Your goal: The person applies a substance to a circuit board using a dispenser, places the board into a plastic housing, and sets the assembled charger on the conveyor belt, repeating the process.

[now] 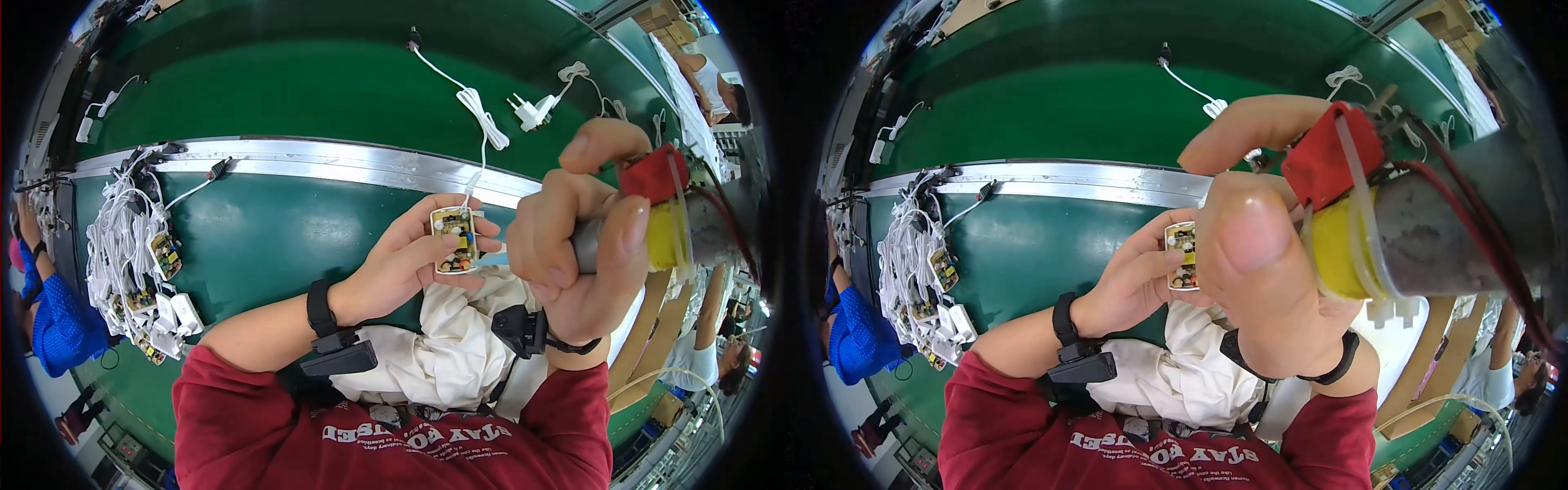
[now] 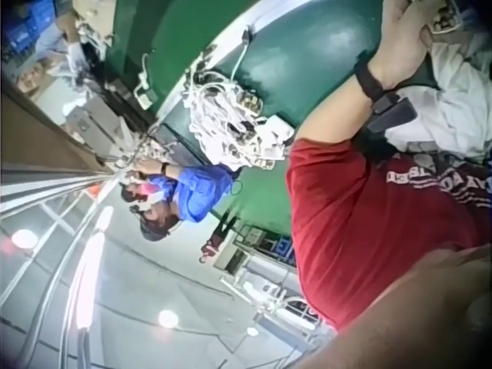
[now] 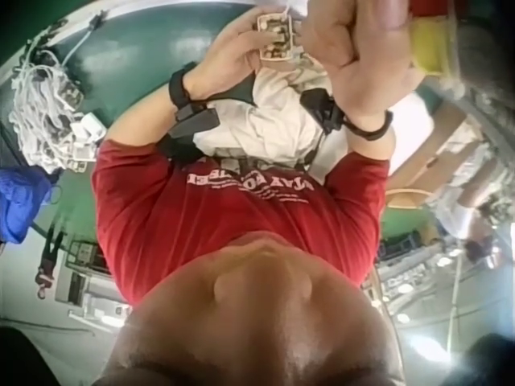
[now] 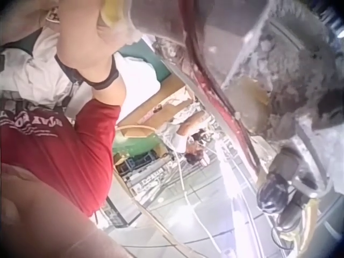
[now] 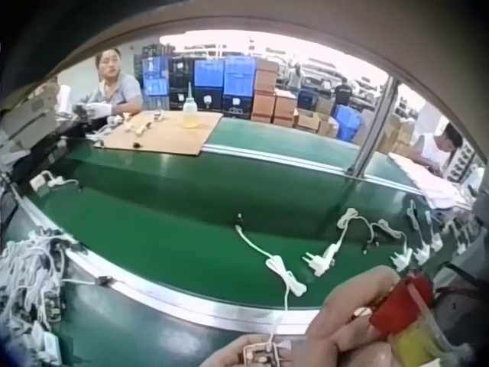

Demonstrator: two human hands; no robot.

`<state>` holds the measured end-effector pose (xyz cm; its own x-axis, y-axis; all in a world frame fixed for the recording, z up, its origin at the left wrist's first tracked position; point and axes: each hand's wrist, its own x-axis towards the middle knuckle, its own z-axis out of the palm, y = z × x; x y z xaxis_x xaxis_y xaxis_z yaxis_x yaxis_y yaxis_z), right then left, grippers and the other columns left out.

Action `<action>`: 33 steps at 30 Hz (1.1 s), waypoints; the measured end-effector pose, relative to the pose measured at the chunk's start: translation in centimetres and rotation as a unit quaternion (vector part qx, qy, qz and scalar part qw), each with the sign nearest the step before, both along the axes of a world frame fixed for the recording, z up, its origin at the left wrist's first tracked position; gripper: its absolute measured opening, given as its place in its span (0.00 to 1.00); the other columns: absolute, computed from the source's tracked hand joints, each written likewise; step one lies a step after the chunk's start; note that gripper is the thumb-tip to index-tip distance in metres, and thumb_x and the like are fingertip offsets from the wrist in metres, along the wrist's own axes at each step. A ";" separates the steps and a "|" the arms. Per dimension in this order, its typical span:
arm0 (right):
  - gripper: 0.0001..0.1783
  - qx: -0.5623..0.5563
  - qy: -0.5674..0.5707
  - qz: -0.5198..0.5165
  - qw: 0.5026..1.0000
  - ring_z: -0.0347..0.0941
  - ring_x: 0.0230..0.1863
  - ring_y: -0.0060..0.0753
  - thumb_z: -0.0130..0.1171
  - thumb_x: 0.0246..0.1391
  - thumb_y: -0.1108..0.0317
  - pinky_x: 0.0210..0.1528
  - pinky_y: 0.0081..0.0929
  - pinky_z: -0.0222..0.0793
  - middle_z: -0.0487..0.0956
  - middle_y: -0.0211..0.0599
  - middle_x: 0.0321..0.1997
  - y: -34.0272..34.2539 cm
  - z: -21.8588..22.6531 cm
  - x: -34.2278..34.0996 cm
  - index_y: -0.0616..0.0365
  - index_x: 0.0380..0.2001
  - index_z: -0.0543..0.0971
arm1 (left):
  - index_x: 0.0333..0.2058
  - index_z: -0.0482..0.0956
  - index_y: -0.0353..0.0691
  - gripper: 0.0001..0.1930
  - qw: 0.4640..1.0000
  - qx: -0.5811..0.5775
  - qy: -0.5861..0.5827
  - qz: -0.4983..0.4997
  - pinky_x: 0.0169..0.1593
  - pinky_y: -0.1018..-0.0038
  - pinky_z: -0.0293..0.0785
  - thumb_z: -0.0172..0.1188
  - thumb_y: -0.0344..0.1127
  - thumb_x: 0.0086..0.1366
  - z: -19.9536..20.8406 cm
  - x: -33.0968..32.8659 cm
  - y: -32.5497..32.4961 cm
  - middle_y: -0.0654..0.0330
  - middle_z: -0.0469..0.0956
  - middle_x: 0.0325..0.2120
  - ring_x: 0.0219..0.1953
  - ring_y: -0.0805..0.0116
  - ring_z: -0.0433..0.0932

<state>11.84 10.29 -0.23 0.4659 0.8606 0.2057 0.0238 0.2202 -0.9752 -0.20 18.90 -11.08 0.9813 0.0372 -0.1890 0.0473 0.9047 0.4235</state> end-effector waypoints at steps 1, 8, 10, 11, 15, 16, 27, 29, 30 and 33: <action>0.19 0.001 -0.001 0.002 1.000 0.51 0.08 0.15 0.43 0.61 0.49 0.11 0.15 0.47 0.58 0.25 0.10 0.0 -0.1 0.0 0.54 0.35 0.57 | 0.58 0.55 0.41 0.21 1.000 -0.022 -0.010 -0.002 0.52 0.60 0.73 0.43 0.29 0.66 0.0 0.1 -0.1 0.52 0.65 0.53 0.55 0.60 0.68; 0.19 0.005 -0.010 0.019 1.000 0.52 0.09 0.16 0.44 0.61 0.50 0.12 0.16 0.48 0.59 0.26 0.11 0.1 -0.2 -0.1 0.54 0.35 0.57 | 0.60 0.50 0.41 0.24 0.994 -0.090 -0.061 -0.016 0.58 0.56 0.65 0.42 0.32 0.67 -0.3 0.1 -0.2 0.52 0.60 0.57 0.56 0.58 0.66; 0.19 0.008 0.000 0.030 1.000 0.52 0.09 0.16 0.44 0.61 0.49 0.12 0.16 0.48 0.59 0.26 0.11 0.2 -0.1 -0.1 0.54 0.35 0.57 | 0.61 0.50 0.40 0.24 0.992 -0.109 -0.067 -0.019 0.59 0.56 0.65 0.42 0.33 0.67 -0.3 0.0 -0.2 0.52 0.59 0.57 0.56 0.58 0.66; 0.19 0.009 0.005 0.036 0.999 0.52 0.09 0.16 0.45 0.61 0.49 0.12 0.16 0.48 0.59 0.27 0.11 0.3 -0.1 -0.2 0.53 0.35 0.57 | 0.61 0.50 0.40 0.24 0.992 -0.110 -0.066 -0.019 0.59 0.56 0.65 0.42 0.33 0.67 -0.4 -0.1 -0.2 0.52 0.59 0.57 0.56 0.58 0.66; 0.20 -0.001 -0.005 0.023 1.000 0.52 0.09 0.16 0.44 0.61 0.48 0.11 0.16 0.49 0.59 0.26 0.11 0.3 0.0 -0.1 0.54 0.36 0.57 | 0.61 0.49 0.39 0.24 0.989 -0.122 -0.085 -0.018 0.58 0.56 0.65 0.42 0.35 0.68 -0.4 0.0 -0.1 0.51 0.59 0.57 0.56 0.57 0.66; 0.20 -0.001 -0.005 0.023 1.000 0.52 0.09 0.16 0.44 0.61 0.48 0.11 0.16 0.49 0.59 0.26 0.11 0.2 0.1 0.0 0.54 0.36 0.57 | 0.61 0.50 0.39 0.24 0.989 -0.121 -0.085 -0.018 0.58 0.56 0.65 0.42 0.35 0.68 -0.4 0.0 -0.1 0.51 0.59 0.57 0.56 0.57 0.67; 0.23 -0.012 0.006 -0.061 0.998 0.49 0.08 0.15 0.40 0.62 0.47 0.11 0.15 0.46 0.57 0.24 0.11 -0.1 0.2 -0.2 0.57 0.44 0.58 | 0.59 0.53 0.40 0.22 0.995 -0.082 -0.058 -0.012 0.58 0.56 0.65 0.43 0.36 0.68 -0.1 1.2 0.1 0.52 0.61 0.55 0.55 0.59 0.67; 0.23 0.004 0.026 -0.056 0.998 0.48 0.08 0.14 0.39 0.62 0.47 0.10 0.15 0.45 0.56 0.23 0.11 0.3 0.1 -0.8 0.57 0.45 0.58 | 0.57 0.55 0.41 0.21 0.999 -0.030 -0.045 0.007 0.58 0.58 0.66 0.45 0.35 0.67 -0.2 2.3 0.8 0.53 0.63 0.53 0.56 0.59 0.66; 0.23 0.013 0.037 -0.052 0.998 0.48 0.08 0.14 0.39 0.62 0.47 0.10 0.14 0.45 0.56 0.23 0.11 0.3 0.1 -0.9 0.57 0.45 0.58 | 0.57 0.57 0.42 0.21 0.999 -0.003 -0.038 0.018 0.58 0.58 0.66 0.47 0.34 0.67 0.2 3.3 1.3 0.53 0.64 0.52 0.57 0.59 0.66; 0.23 0.043 0.075 -0.018 0.996 0.47 0.08 0.14 0.37 0.63 0.47 0.10 0.14 0.43 0.54 0.22 0.10 0.4 -0.2 -1.6 0.57 0.47 0.58 | 0.52 0.61 0.42 0.20 0.968 0.209 -0.119 0.068 0.49 0.61 0.73 0.53 0.32 0.62 1.7 8.0 3.7 0.53 0.67 0.46 0.49 0.62 0.71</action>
<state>10.20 10.72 -0.39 0.5281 0.8245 0.2033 -0.1119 0.3048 -0.9458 7.78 22.64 -9.33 0.9761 0.1929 0.1005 -0.2031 0.6430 0.7385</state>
